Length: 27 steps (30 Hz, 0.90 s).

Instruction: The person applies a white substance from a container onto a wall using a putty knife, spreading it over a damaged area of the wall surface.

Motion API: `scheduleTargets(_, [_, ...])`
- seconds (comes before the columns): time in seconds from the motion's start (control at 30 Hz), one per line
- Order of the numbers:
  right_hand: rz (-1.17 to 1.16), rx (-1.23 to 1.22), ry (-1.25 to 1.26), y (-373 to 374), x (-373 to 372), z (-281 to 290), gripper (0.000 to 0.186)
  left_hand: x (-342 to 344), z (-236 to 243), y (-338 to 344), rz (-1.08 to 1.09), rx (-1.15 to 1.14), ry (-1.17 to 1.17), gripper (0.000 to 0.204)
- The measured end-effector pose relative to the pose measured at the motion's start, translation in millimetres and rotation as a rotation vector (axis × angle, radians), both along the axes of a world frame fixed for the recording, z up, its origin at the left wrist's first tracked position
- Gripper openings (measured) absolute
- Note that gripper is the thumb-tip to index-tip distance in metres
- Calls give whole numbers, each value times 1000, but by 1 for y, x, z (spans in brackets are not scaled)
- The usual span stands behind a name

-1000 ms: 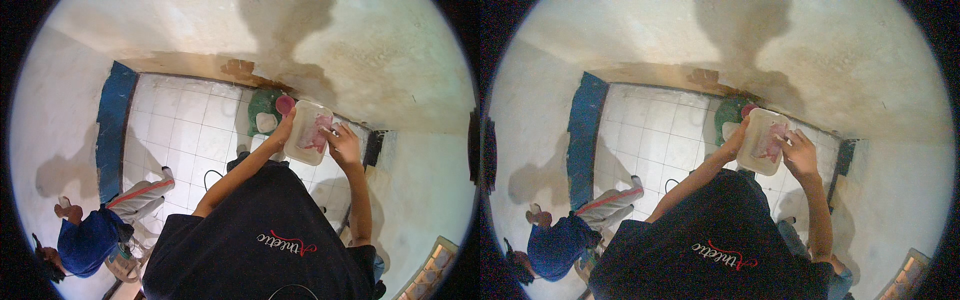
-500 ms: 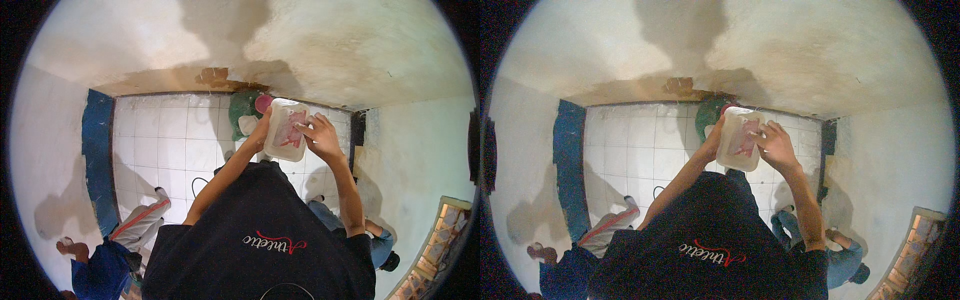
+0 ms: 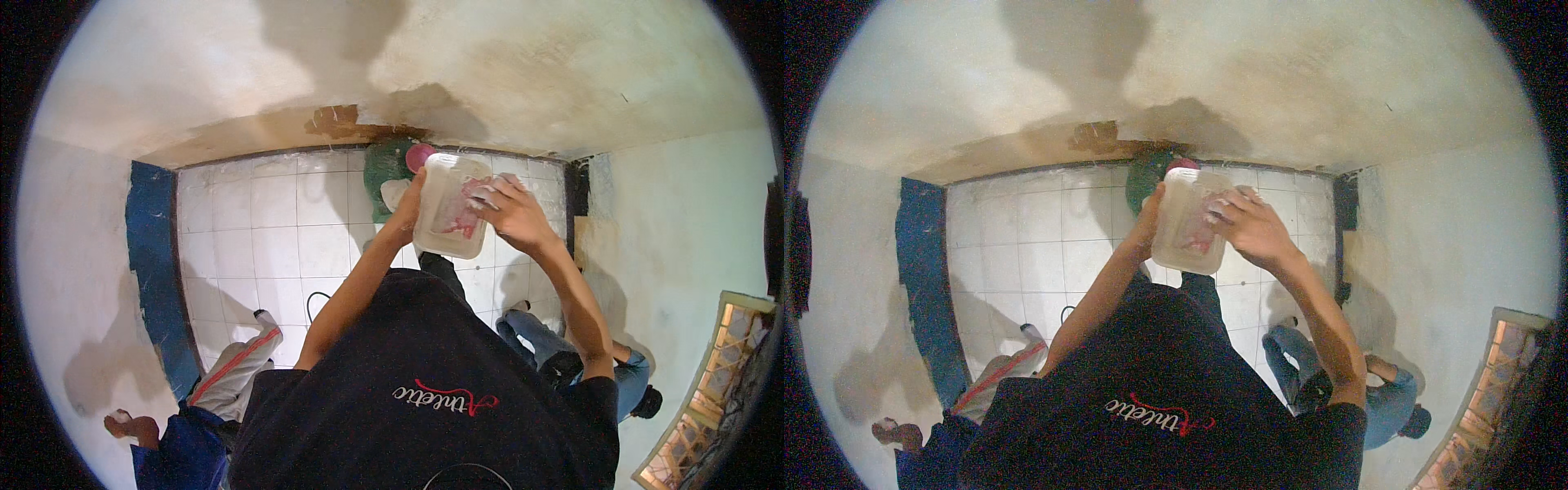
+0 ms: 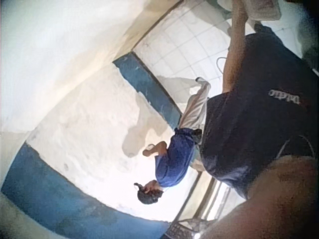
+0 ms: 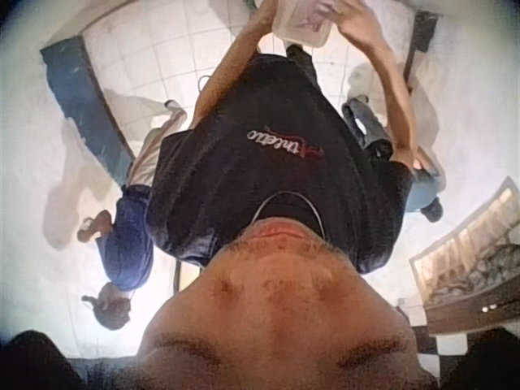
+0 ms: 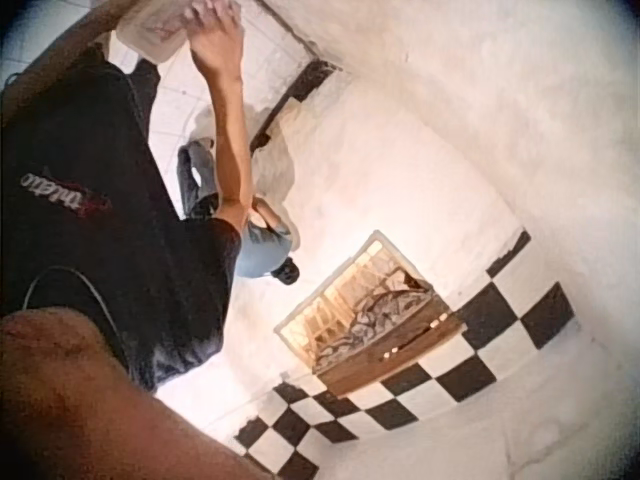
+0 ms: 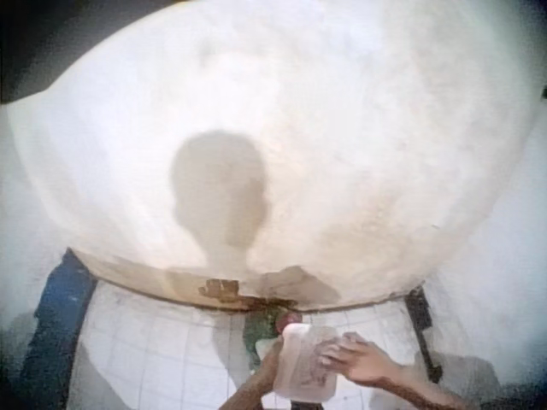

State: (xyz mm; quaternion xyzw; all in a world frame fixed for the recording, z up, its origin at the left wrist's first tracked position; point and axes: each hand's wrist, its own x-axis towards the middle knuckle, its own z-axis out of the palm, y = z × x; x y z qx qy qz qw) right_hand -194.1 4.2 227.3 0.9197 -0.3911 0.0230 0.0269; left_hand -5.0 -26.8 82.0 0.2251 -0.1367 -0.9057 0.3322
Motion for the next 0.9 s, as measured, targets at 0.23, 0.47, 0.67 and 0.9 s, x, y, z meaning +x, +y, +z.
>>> scheduleTargets(0.23, [72, 23, -63, 0, 10, 7, 25, 13, 11, 1, 28, -10, -81, 65])
scheduleTargets(0.47, [146, 58, -143, -6, 17, 6, 23, 23, 8, 0, -22, -56, -93, 68])
scheduleTargets(0.67, [139, 44, -176, -3, 15, -13, 21, 24, 28, -1, -16, -49, -213, 70])
scheduleTargets(0.9, [69, 19, -203, 2, 18, -13, 20, 26, 15, -2, -38, -24, -166, 69])
